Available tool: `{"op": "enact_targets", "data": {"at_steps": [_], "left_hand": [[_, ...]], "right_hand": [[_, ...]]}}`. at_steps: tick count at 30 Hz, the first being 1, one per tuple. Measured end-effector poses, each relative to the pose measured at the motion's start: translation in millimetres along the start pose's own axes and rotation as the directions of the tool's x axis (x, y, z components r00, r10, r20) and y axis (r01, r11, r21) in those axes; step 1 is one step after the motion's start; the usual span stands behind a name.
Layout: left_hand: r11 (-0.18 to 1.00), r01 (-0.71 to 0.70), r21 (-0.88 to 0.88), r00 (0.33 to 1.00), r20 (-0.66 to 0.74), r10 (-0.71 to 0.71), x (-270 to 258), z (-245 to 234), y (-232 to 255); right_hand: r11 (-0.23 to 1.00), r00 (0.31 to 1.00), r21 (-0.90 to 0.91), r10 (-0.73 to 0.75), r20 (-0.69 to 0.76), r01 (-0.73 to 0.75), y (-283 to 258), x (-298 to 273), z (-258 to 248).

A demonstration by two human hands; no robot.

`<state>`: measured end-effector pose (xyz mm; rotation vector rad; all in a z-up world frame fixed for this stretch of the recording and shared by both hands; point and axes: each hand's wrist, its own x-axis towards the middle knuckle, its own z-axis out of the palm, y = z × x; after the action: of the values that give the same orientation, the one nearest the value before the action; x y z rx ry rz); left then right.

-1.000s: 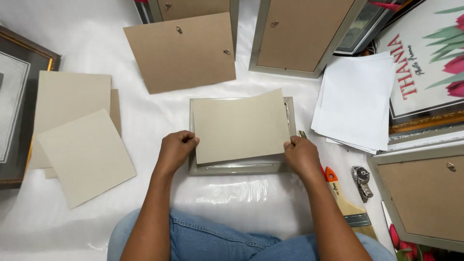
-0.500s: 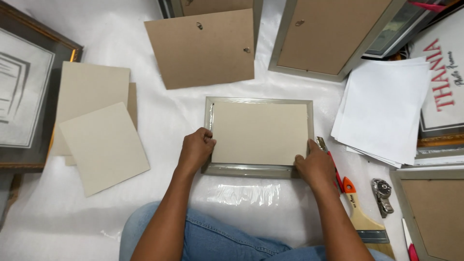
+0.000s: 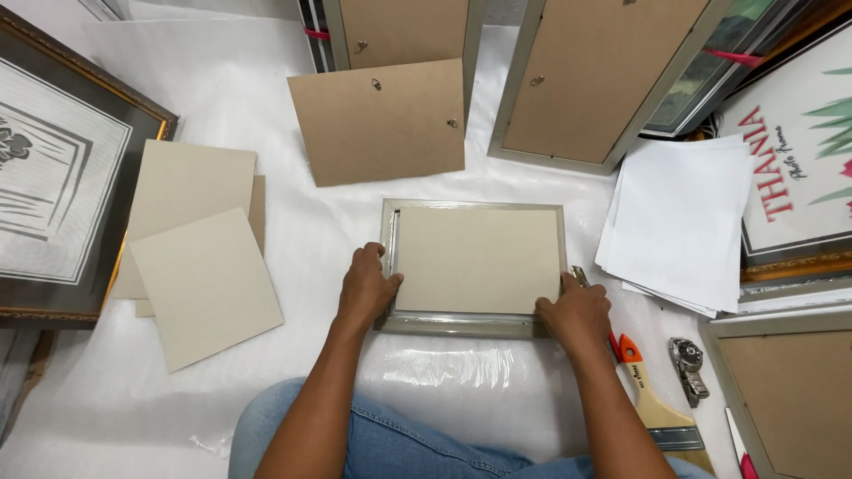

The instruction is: Assembling picture frames by cleaning the glass with a brush and inserting cardboard backings.

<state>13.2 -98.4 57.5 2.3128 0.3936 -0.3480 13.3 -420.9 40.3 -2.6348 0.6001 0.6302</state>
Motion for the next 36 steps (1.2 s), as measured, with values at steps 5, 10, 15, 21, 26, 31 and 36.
{"op": "enact_targets", "data": {"at_steps": [5, 10, 15, 21, 26, 31, 36], "left_hand": [[0.998, 0.043, 0.038, 0.999, 0.007, -0.043, 13.7, 10.7, -22.6], [0.998, 0.056, -0.005, 0.997, 0.046, -0.056, 21.2, 17.1, -30.6], [0.997, 0.082, 0.002, 0.996, 0.047, -0.082, 22.1, 16.5, -30.4], [0.995, 0.099, 0.014, 0.994, 0.042, -0.099, 24.1, 17.5, -31.3], [0.995, 0.098, -0.019, 0.994, 0.052, -0.097, 22.9, 14.1, -30.5], [0.995, 0.095, -0.026, 0.994, 0.064, -0.093, 17.2, 9.8, -20.4], [0.997, 0.078, -0.005, 0.994, 0.076, -0.078, 16.2, 9.3, -19.9]], "right_hand": [[0.997, 0.999, 0.081, 0.021, -0.04, -0.017, 0.9, 2.7, 2.1], [0.984, 0.999, 0.177, -0.015, -0.037, 0.022, -20.4, -21.9, -11.6], [0.995, 0.999, 0.092, -0.035, -0.015, 0.037, -4.4, 7.9, 15.6], [0.998, 0.999, 0.04, -0.049, -0.009, 0.05, -1.2, 10.8, 22.1], [0.998, 0.998, 0.026, -0.064, -0.008, 0.065, 2.2, 16.8, 27.1], [0.996, 0.998, 0.056, -0.064, -0.019, 0.065, -4.5, 2.9, 17.4], [0.998, 0.997, 0.007, -0.07, -0.012, 0.07, 0.3, 12.0, 27.2]]}}
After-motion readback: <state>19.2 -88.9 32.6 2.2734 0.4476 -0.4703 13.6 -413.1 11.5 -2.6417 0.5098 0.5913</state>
